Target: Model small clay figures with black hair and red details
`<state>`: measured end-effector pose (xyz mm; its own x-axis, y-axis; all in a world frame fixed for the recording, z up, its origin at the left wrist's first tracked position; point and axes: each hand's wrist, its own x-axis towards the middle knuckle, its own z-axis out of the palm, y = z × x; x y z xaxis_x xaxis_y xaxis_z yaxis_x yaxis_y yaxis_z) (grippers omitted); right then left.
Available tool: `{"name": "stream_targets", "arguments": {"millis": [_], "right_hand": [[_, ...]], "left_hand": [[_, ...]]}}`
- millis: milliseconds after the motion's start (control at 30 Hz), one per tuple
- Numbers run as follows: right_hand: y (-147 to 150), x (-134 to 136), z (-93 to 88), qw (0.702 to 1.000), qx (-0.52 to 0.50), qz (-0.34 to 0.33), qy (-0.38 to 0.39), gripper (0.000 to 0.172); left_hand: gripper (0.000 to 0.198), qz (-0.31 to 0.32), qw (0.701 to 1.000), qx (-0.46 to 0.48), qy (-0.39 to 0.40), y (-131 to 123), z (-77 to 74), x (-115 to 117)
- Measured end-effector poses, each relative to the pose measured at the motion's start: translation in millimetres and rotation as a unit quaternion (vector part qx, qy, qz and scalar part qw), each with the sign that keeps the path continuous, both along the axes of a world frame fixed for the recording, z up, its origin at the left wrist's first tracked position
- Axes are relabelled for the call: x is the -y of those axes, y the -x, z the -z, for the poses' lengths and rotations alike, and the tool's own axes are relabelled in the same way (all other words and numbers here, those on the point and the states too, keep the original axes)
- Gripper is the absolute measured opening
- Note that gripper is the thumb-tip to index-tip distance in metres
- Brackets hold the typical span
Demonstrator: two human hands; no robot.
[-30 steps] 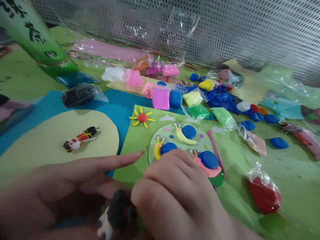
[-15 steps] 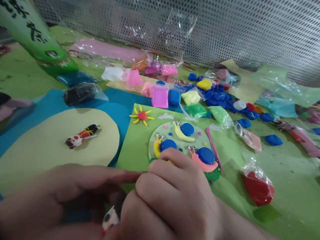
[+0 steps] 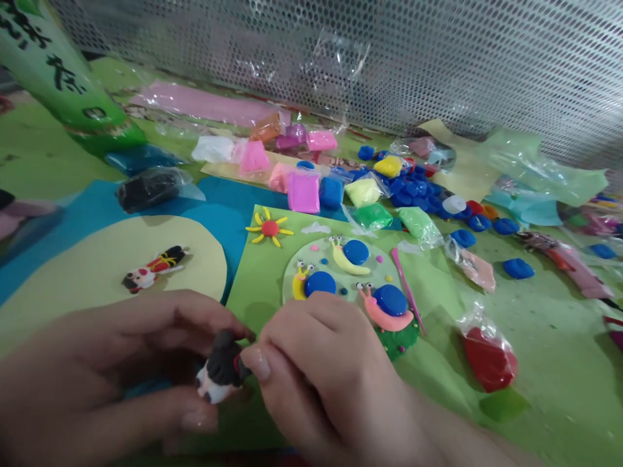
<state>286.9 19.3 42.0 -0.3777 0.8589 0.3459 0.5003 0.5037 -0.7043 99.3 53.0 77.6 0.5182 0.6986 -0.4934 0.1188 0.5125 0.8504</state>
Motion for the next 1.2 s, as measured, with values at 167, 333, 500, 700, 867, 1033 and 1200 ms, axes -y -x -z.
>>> {"name": "stream_targets", "arguments": {"millis": [167, 333, 500, 700, 867, 1033, 1200], "right_hand": [[5, -2, -1.4, 1.0, -0.006, -0.001, 0.016, 0.026], [5, -2, -6.2, 0.995, -0.056, 0.003, 0.084, 0.026], [6, -2, -7.7, 0.992, -0.03, 0.021, 0.122, 0.031], [5, 0, -7.6, 0.991, -0.031, 0.052, 0.119, 0.034], [11, 1, -5.9, 0.977, -0.006, 0.058, 0.205, 0.039], [15, -1, -6.8, 0.971, 0.009, 0.08, 0.225, 0.035], [10, -2, -6.8, 0.968, 0.014, 0.1, 0.231, 0.036]], "left_hand": [[0.018, 0.018, 0.999, -0.037, -0.011, 0, -5.0, -4], [0.02, 0.019, 0.998, -0.017, -0.06, 4, 18.4, -2], [0.019, 0.055, 0.988, -0.002, -0.144, 6, 36.1, -1], [0.018, 0.045, 0.975, -0.063, -0.208, 5, 35.3, -3], [0.011, 0.048, 0.939, -0.137, -0.313, 10, 37.2, -5], [0.016, 0.046, 0.893, -0.201, -0.399, 10, 38.3, -5], [0.024, 0.061, 0.919, -0.206, -0.331, 6, 31.6, -4]]}}
